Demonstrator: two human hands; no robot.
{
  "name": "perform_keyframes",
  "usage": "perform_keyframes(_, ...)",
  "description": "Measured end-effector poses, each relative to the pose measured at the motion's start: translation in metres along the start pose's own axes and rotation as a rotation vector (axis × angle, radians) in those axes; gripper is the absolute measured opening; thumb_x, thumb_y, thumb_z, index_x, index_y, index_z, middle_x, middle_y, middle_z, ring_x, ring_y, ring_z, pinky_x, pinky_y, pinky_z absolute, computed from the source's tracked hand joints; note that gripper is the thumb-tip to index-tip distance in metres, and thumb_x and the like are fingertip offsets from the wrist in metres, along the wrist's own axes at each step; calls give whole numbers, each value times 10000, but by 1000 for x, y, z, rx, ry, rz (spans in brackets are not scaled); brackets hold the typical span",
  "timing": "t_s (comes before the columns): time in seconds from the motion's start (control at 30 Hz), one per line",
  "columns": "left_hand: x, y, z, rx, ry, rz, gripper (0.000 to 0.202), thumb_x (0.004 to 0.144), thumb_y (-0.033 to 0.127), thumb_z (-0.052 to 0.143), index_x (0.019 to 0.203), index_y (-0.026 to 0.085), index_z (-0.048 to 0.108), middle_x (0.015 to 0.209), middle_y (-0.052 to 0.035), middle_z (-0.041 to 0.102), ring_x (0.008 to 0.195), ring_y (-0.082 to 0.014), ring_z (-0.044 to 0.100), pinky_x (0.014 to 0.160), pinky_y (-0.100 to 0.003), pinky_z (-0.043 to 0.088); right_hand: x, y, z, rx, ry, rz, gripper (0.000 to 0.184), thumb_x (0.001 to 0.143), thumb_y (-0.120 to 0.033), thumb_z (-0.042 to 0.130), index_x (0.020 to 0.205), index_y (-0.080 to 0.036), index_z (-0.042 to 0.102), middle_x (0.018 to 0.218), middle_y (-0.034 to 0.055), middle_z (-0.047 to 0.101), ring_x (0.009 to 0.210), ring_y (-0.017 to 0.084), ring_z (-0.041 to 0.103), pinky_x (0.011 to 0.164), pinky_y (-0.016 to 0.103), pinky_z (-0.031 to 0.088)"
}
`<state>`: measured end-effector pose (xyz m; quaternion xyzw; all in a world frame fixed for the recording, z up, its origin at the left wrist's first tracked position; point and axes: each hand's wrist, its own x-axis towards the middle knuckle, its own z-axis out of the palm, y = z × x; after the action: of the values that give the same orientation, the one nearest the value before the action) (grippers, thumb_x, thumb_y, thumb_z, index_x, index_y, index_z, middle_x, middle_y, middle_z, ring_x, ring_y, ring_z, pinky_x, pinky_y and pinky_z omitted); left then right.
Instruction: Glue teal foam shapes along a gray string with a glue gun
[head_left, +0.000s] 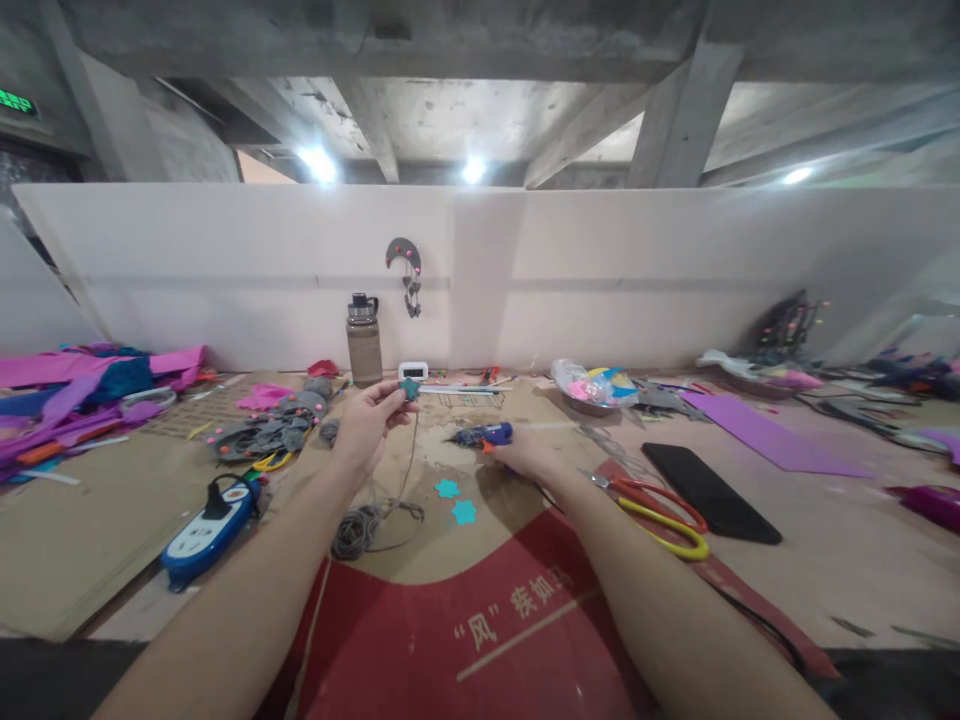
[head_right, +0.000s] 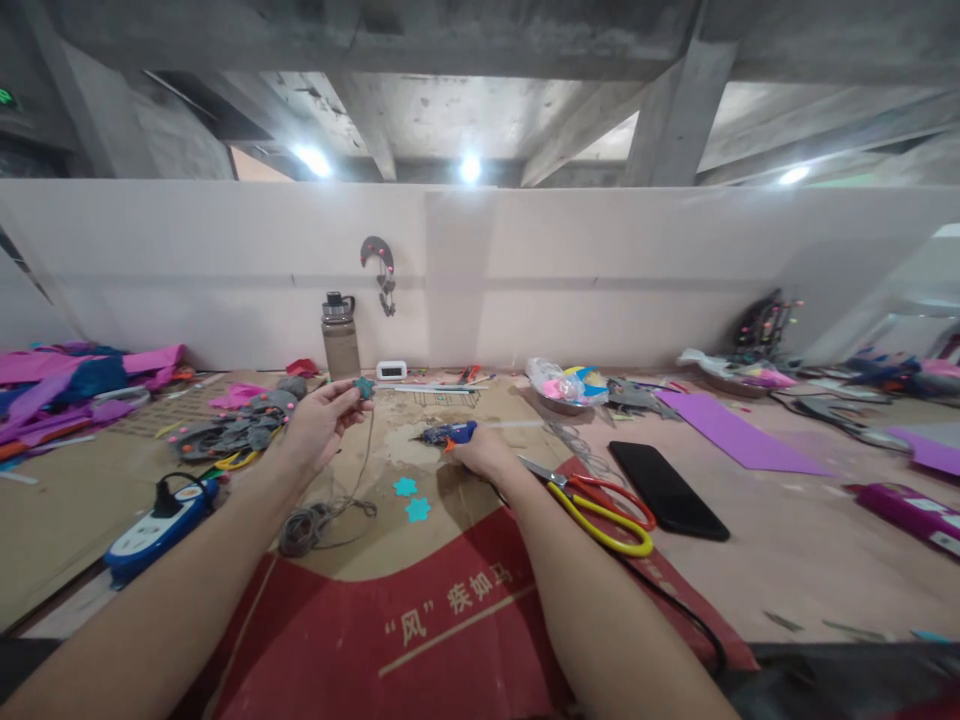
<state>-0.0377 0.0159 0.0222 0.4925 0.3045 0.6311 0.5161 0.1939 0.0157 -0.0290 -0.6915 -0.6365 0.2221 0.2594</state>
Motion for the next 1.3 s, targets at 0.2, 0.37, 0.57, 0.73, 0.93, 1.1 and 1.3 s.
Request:
perform_keyframes(0.2,2,-1,-4,72,78,22,293,590,288,743,813,138,628,673,-9,633,569,-97,593,400,-159,333,-24,-33,-20,340,206,-118,117,712,-227,497,795,-167,554,656,52,623,515,154,563,470,249,399)
perform_keyframes(0.37,2,-2,-2,37,133,43,282,553,270,757,755,137,614,612,17,578,529,-77,527,399,-166,322,-46,-56,-18,653,210,-312,211,759,-233,443,964,-192,473,785,32,610,602,149,590,591,272,473)
perform_keyframes(0.57,0,-4,1,44,146,76,252,570,258,748,729,131,600,608,20,563,526,-75,511,434,-182,365,-57,-58,-11,633,174,-555,183,825,-269,430,957,-178,517,743,9,589,608,125,540,632,265,444)
perform_keyframes(0.73,-3,-4,4,77,122,111,205,619,260,719,729,133,602,608,18,565,528,-73,501,462,-190,376,-55,-54,-6,551,182,-589,192,848,-317,437,935,-175,533,833,34,614,633,125,540,637,269,433)
perform_keyframes(0.93,-4,-2,7,92,136,114,217,605,264,729,718,130,601,588,22,560,509,-73,494,481,-205,394,-56,-54,-2,449,172,-614,164,840,-300,449,927,-183,524,768,30,613,591,133,531,598,272,422)
perform_keyframes(1.1,-5,-3,7,87,130,122,217,612,271,723,721,129,601,582,24,557,504,-71,489,487,-206,396,-54,-52,0,373,199,-579,167,830,-291,459,940,-190,534,712,20,612,580,143,528,593,281,414)
perform_keyframes(1.3,-5,-4,7,91,105,124,202,621,271,717,715,132,604,586,22,558,514,-74,489,490,-208,397,-54,-53,0,336,201,-578,177,840,-299,448,945,-189,537,743,36,626,641,163,556,608,287,414)
